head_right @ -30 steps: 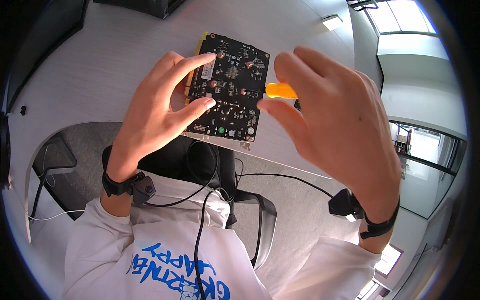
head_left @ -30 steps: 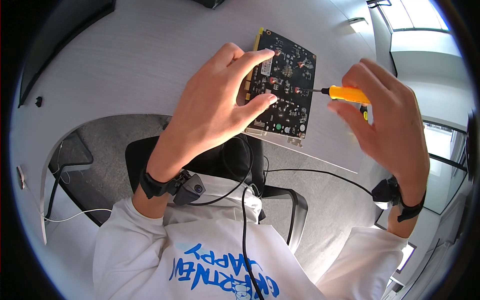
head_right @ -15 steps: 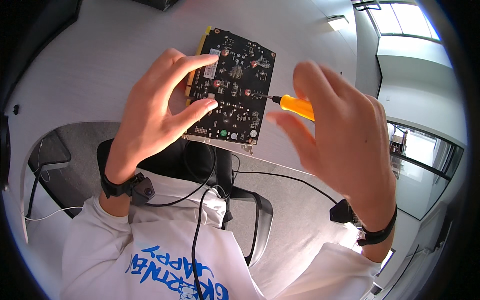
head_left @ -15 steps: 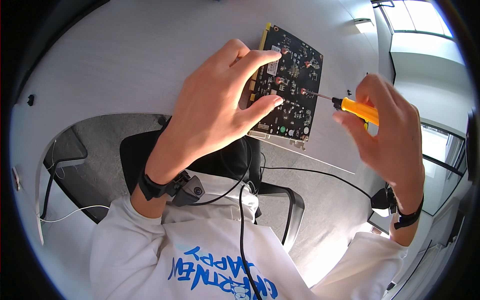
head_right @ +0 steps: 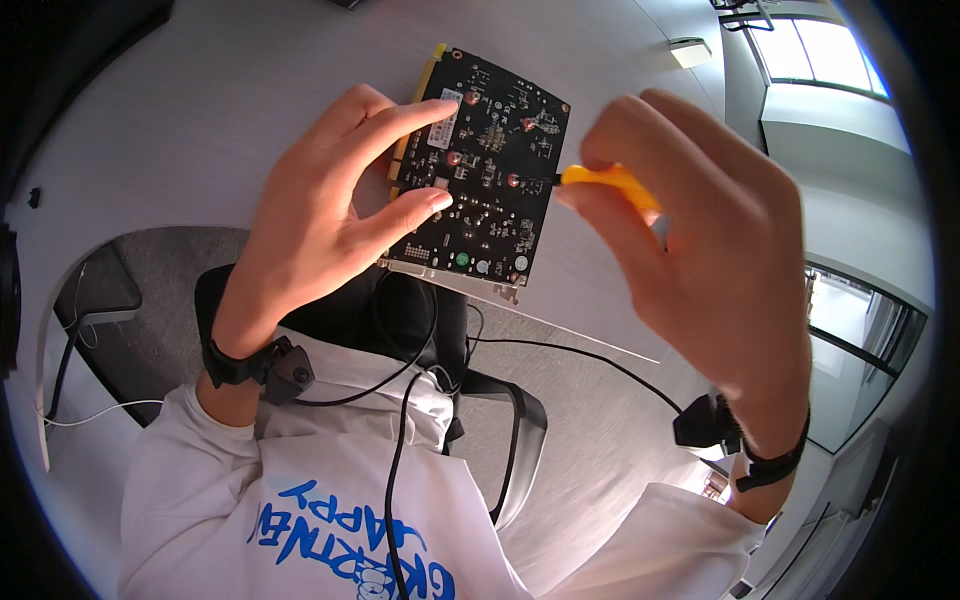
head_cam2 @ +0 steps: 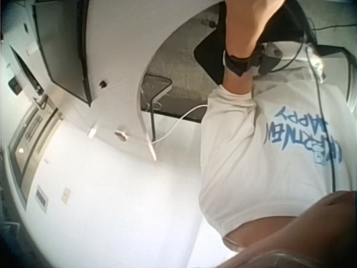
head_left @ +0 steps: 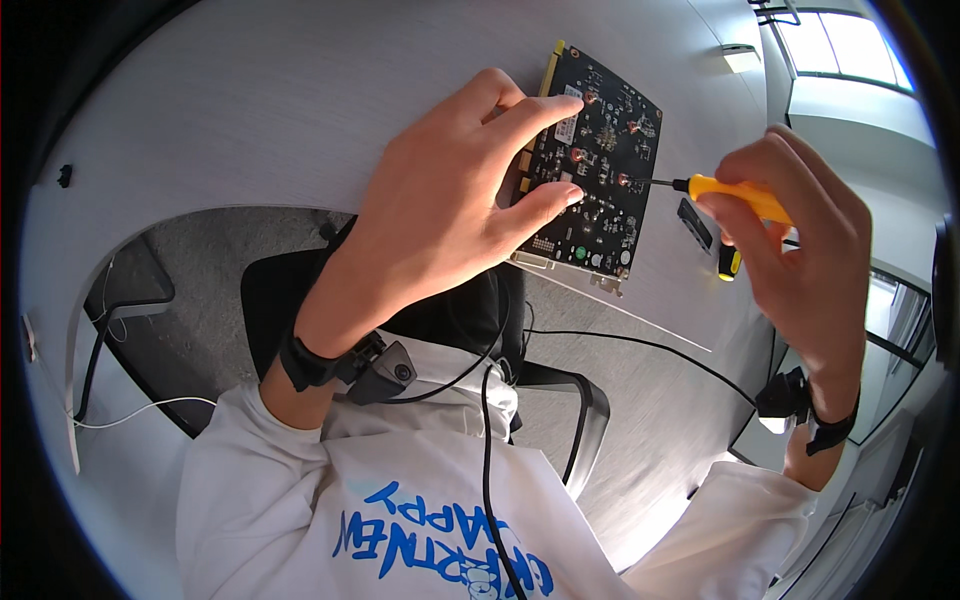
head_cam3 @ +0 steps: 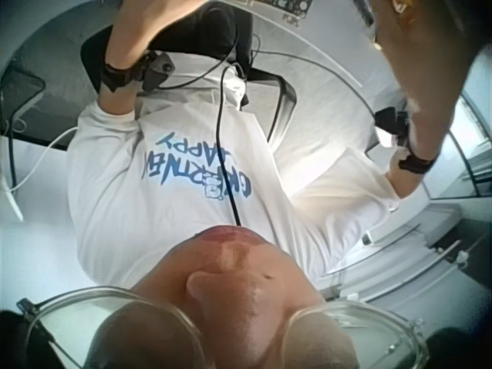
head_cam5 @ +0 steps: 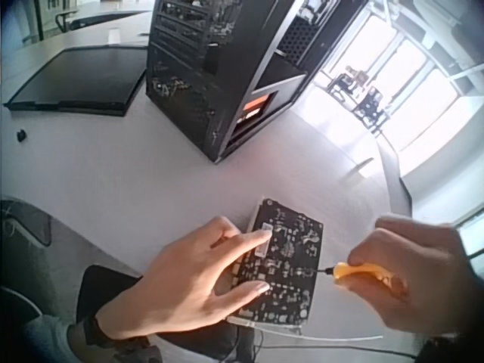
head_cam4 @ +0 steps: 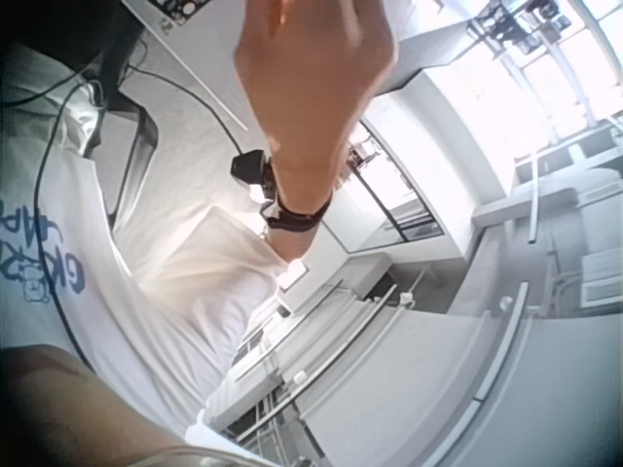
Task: The person places small metal standoffs onto a graphics card and then uses a yellow screwdriver to fasten them into place. The person then picks up a metal bracket and positions it over the card.
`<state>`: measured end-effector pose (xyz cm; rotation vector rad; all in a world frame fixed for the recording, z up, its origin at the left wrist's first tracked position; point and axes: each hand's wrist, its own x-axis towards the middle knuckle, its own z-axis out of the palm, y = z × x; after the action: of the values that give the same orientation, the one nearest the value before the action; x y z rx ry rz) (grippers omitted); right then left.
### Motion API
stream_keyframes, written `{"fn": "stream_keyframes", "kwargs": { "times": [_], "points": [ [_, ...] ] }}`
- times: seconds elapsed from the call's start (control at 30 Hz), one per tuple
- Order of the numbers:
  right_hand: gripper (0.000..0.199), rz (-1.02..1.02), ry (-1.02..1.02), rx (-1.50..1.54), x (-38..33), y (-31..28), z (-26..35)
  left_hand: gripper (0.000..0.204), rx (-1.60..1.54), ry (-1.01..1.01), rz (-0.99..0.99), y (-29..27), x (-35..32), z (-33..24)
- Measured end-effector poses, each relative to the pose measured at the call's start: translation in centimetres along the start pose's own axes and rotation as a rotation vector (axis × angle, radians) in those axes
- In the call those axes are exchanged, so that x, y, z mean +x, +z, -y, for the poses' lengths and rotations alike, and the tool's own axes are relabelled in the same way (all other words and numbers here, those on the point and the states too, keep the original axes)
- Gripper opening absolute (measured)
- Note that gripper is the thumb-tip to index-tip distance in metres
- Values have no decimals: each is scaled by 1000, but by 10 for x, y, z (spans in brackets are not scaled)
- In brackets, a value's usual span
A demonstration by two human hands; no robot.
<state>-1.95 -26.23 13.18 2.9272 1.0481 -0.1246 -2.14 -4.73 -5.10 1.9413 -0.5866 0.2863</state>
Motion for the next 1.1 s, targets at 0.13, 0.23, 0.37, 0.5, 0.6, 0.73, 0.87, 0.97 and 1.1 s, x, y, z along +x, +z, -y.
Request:
{"fn": "stream_keyframes", "kwargs": {
  "times": [0.13,0.23,0.37,0.5,0.6,0.73,0.87,0.97,1.1],
  "points": [
    [24,47,121,38,5,3,2,55,-27,-6,17,0,1,1],
    [19,-74,96,-14,5,6,5,55,-6,4,-1,0,1,1],
    [18,-112,13,76,6,7,-2,54,16,1,-3,1,-2,2],
    [25,172,318,-41,5,2,-13,54,7,4,4,4,-2,5],
    [28,230,366,-90,2,3,-12,54,6,2,13,5,-1,6],
    [19,-58,169,61,-8,9,2,54,3,-1,12,6,-2,6],
    [16,-48,-2,101,-6,9,-3,54,9,11,7,6,-2,7],
    [11,36,85,68,-7,6,-3,54,15,12,14,5,-4,6],
    [13,22,125,50,-8,7,6,52,56,25,18,3,-3,6]
  ]
}}
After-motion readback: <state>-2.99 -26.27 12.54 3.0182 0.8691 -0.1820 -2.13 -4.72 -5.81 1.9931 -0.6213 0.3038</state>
